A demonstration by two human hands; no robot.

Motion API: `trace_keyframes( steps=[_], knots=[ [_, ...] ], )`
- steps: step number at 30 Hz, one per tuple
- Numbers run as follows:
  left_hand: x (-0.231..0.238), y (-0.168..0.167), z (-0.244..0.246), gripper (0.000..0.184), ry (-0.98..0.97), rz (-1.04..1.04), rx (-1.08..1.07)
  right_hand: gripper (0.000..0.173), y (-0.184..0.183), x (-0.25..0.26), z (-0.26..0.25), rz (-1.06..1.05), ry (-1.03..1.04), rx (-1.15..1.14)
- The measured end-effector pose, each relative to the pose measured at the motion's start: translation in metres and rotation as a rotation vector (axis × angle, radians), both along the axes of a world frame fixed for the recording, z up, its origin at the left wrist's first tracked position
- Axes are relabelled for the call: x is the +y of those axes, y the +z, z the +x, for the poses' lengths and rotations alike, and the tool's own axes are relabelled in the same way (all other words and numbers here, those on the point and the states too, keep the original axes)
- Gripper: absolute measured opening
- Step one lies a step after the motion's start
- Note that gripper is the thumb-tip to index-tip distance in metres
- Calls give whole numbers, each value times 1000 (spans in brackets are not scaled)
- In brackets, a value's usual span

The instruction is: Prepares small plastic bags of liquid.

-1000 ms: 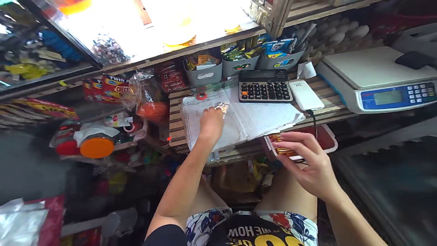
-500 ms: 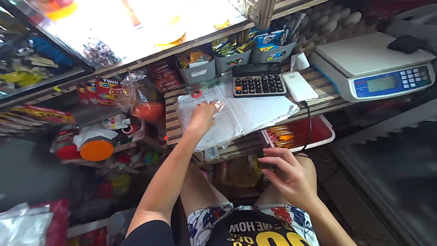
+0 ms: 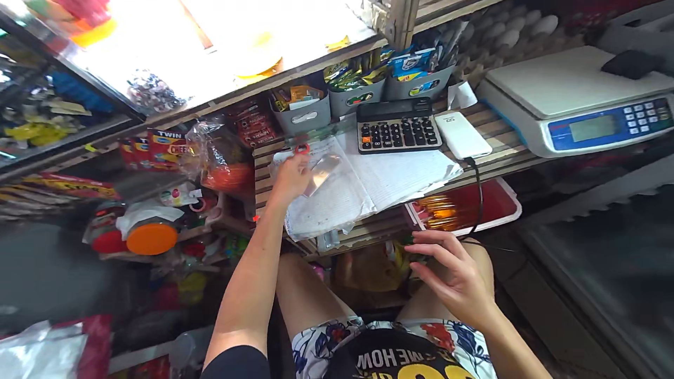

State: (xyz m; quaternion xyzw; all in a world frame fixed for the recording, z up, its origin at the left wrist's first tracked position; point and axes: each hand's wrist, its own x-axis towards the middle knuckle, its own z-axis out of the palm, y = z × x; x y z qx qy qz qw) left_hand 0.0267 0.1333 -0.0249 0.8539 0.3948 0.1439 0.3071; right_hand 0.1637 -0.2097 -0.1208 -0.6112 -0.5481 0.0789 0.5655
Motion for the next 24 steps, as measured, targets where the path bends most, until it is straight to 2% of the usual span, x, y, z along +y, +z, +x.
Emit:
trace_keyframes(
  steps=[2, 4, 7, 9, 11, 13, 18, 21, 24],
  knots=[
    [-4, -6, -3, 31, -20, 235, -15, 23, -2, 2, 3, -9, -9, -4],
    [-19, -10, -4, 30, -85, 366, -29, 22, -5, 3, 5, -21, -10, 0],
    [-53, -26, -1, 22, -147, 573, 105, 22, -8, 6, 6, -38, -2, 0],
    [-66, -35, 3, 29, -170, 736, 192, 23, -9, 8, 8, -39, 2, -7],
    [-69, -36, 2, 34, -184, 772, 186, 23, -7, 9, 8, -43, 5, -17],
    [-64, -30, 0, 33, -141, 672, 96, 23, -4, 9, 10, -47, 15, -33],
    [-30, 3, -6, 26, 35, 109, -232, 21, 11, 12, 19, -57, 94, -89],
    [-12, 26, -9, 16, 58, -3, -490, 21, 28, 16, 25, -59, 186, -102],
    [-11, 68, -7, 15, 62, -40, -629, 21, 45, 23, 27, -46, 258, -119]
  ],
)
